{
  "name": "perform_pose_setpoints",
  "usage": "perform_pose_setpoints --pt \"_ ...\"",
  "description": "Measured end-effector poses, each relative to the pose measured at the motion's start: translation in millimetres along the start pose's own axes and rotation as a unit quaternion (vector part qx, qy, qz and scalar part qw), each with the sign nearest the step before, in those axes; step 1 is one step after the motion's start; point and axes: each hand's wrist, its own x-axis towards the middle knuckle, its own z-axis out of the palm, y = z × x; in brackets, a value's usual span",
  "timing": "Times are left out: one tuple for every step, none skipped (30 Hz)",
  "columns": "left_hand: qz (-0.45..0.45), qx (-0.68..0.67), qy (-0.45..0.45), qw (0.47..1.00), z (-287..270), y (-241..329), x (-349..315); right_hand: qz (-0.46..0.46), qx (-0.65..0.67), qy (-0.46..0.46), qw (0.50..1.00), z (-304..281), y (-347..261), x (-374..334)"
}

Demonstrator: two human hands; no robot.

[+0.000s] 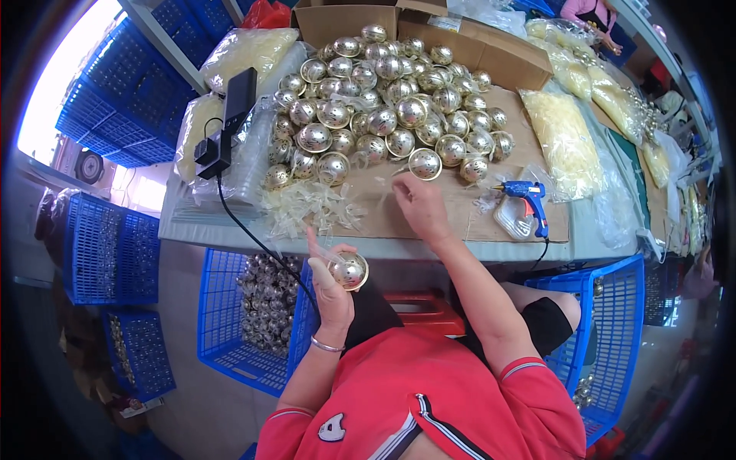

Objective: Decorating gold Christmas baubles by applying hot glue and attaching a decorative element.

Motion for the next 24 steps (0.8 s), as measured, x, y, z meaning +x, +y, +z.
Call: perform_pose_setpoints --pt "-0.007 0.0 -0.016 1.0 0 0 1 -0.025 0.032 0.016 0.999 -10 -5 0" --pt "-0.015 0.001 -0.03 0.999 1 0 1 -0.049 0.066 0.031 0.996 -18 -11 -1" --pt "-0.018 0.0 -0.03 0.999 2 -2 2 -0.047 0.064 0.03 0.996 -27 -16 -4" --pt "-0.022 -0.006 -0.049 0.999 4 -4 4 -0.088 0.064 0.034 0.994 -38 -21 -7" --pt "-0.027 -0.012 -0.066 0.997 5 -5 5 -0.127 0.065 0.035 0.989 -46 -28 -12" --pt "-0.03 -0.011 -0.064 0.997 8 -6 6 -0.124 0.066 0.033 0.99 -56 -35 -16" --pt "-0.036 -0.016 -0.07 0.997 11 -8 6 -0.14 0.068 0.022 0.988 -65 -44 -22" --pt "-0.043 -0.02 -0.076 0.996 15 -10 7 -0.154 0.071 0.01 0.985 -72 -51 -28" --pt "-0.056 -0.022 -0.095 0.994 18 -8 7 -0.151 0.072 0.008 0.986 -76 -58 -33" --pt "-0.059 -0.021 -0.096 0.993 21 -8 8 -0.166 0.073 -0.004 0.983 -81 -63 -38" --pt "-0.075 -0.033 -0.12 0.989 24 -8 9 -0.182 0.073 -0.015 0.981 -84 -66 -43" --pt "-0.09 -0.046 -0.145 0.984 26 -9 8 -0.206 0.073 -0.029 0.975 -83 -69 -48" --pt "-0.092 -0.045 -0.149 0.984 28 -10 7 -0.204 0.071 -0.027 0.976 -81 -68 -52" --pt "-0.092 -0.047 -0.153 0.983 30 -11 7 -0.221 0.068 -0.034 0.972 -77 -64 -56" --pt "-0.091 -0.049 -0.157 0.982 33 -11 6 -0.239 0.066 -0.041 0.968 -74 -61 -59" --pt "-0.093 -0.049 -0.16 0.982 35 -12 5 -0.241 0.046 -0.034 0.969 -72 -58 -62" --pt "-0.09 -0.045 -0.161 0.982 39 -11 3 -0.239 0.045 -0.032 0.969 -72 -56 -64" --pt "-0.086 -0.041 -0.162 0.982 42 -12 2 -0.241 0.028 -0.029 0.97 -73 -55 -65" --pt "-0.086 -0.04 -0.162 0.982 42 -13 2 -0.243 0.013 -0.027 0.97 -74 -55 -66" --pt "-0.067 -0.032 -0.17 0.983 41 -15 2 -0.243 0.014 -0.025 0.97 -74 -55 -67" --pt "-0.047 -0.023 -0.178 0.983 40 -16 1 -0.239 0.002 -0.029 0.971 -74 -56 -68" --pt "-0.048 -0.023 -0.179 0.982 42 -16 0 -0.234 -0.011 -0.031 0.972 -75 -55 -70" --pt "-0.046 -0.022 -0.176 0.983 45 -14 -1 -0.233 -0.012 -0.03 0.972 -75 -54 -71" --pt "-0.043 -0.021 -0.172 0.984 47 -12 -2 -0.228 -0.016 -0.027 0.973 -74 -54 -71"
